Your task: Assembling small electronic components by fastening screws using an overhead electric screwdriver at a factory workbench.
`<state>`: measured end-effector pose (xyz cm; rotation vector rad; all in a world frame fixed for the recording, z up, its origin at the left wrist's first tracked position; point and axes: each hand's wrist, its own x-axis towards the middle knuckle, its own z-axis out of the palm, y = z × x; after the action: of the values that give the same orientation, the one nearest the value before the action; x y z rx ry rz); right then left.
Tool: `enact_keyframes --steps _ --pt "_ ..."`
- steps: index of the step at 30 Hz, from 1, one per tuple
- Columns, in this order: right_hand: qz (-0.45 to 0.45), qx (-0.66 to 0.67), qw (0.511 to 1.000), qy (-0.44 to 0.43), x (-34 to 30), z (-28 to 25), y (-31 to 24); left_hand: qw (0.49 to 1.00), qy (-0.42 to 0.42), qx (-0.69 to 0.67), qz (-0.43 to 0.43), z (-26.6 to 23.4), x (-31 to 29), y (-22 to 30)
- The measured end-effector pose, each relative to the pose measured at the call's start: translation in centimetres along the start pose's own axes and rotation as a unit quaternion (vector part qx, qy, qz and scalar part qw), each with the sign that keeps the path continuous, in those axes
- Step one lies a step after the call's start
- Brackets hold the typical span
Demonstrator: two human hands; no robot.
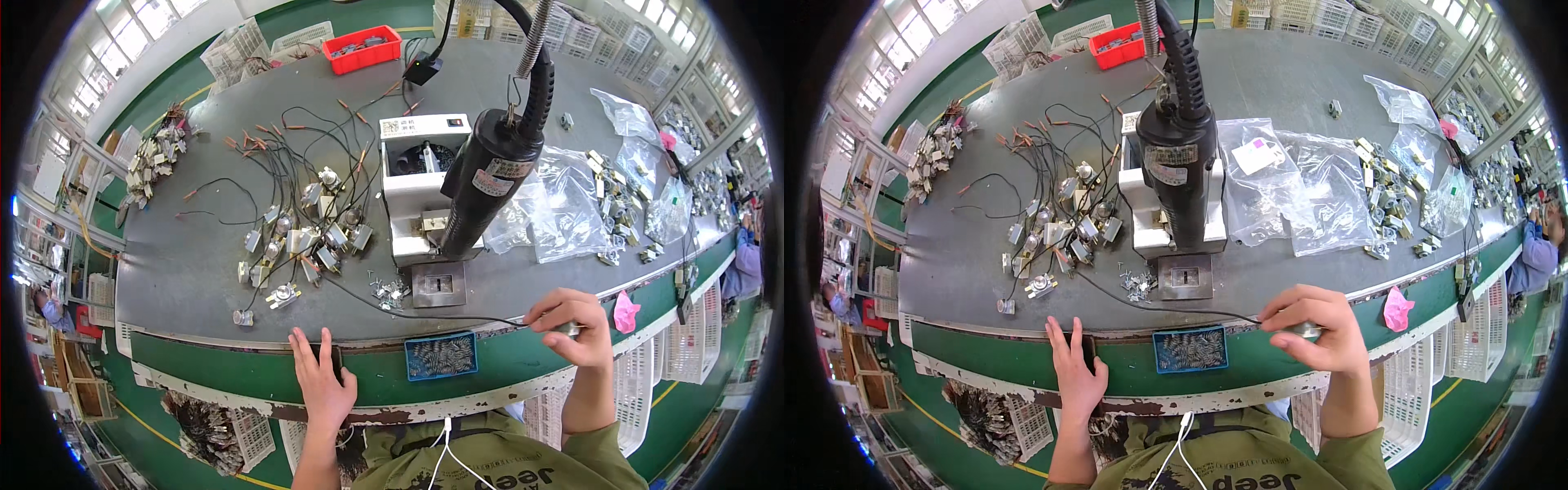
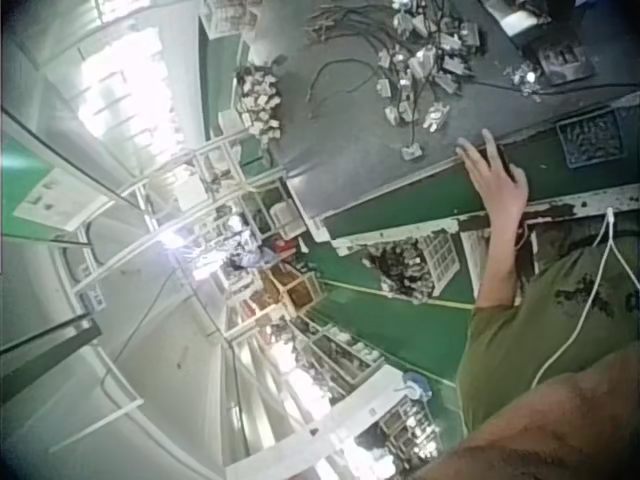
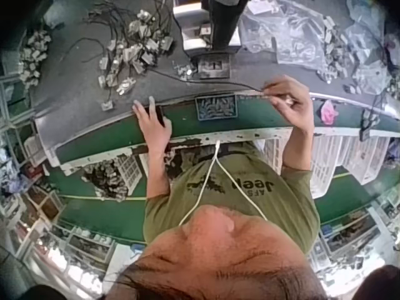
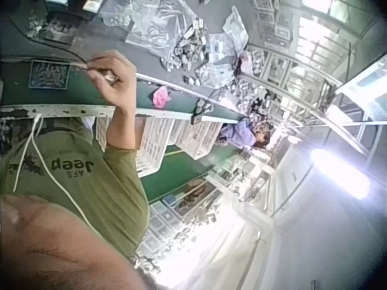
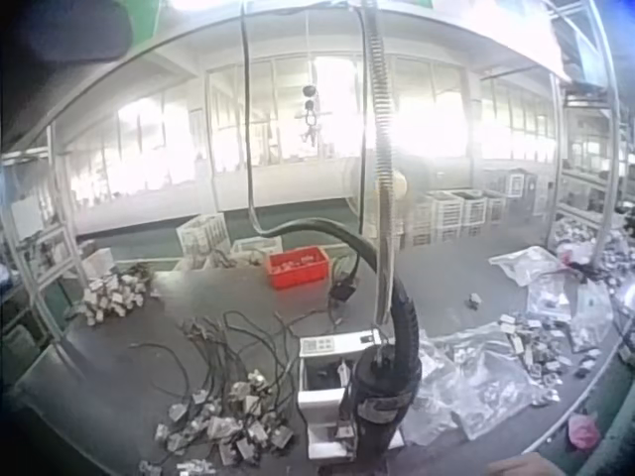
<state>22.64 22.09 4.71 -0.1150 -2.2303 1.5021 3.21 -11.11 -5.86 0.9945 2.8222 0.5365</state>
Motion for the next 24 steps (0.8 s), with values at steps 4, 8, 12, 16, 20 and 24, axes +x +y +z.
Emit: enact_keyframes --steps 4,8,12,16,20,24 --pt "0.012 0.003 1.000 0.001 -0.6 -0.8 -0.5 1.000 0.009 0.001 0.002 0.3 0.0 0.1" --pt "0.009 0.003 1.000 0.001 -0.9 -1.1 -0.7 1.000 0.024 0.010 0.009 0.6 0.0 0.1" --pt "0.006 0.008 1.000 0.000 -1.2 -1.3 -0.7 1.000 0.022 0.005 0.001 0.4 0.1 0.2" --pt "0.000 0.020 1.000 -0.006 -1.3 -1.4 -0.6 1.000 0.020 0.010 0.000 0.2 0.1 0.4" --pt "0.000 0.028 1.000 -0.013 -1.3 -1.2 -0.7 1.000 0.020 0.007 0.002 0.4 0.2 0.2" --pt "-0.013 0.024 1.000 0.008 -1.2 -0.4 -0.4 1.000 0.025 0.012 0.008 0.5 0.2 0.3"
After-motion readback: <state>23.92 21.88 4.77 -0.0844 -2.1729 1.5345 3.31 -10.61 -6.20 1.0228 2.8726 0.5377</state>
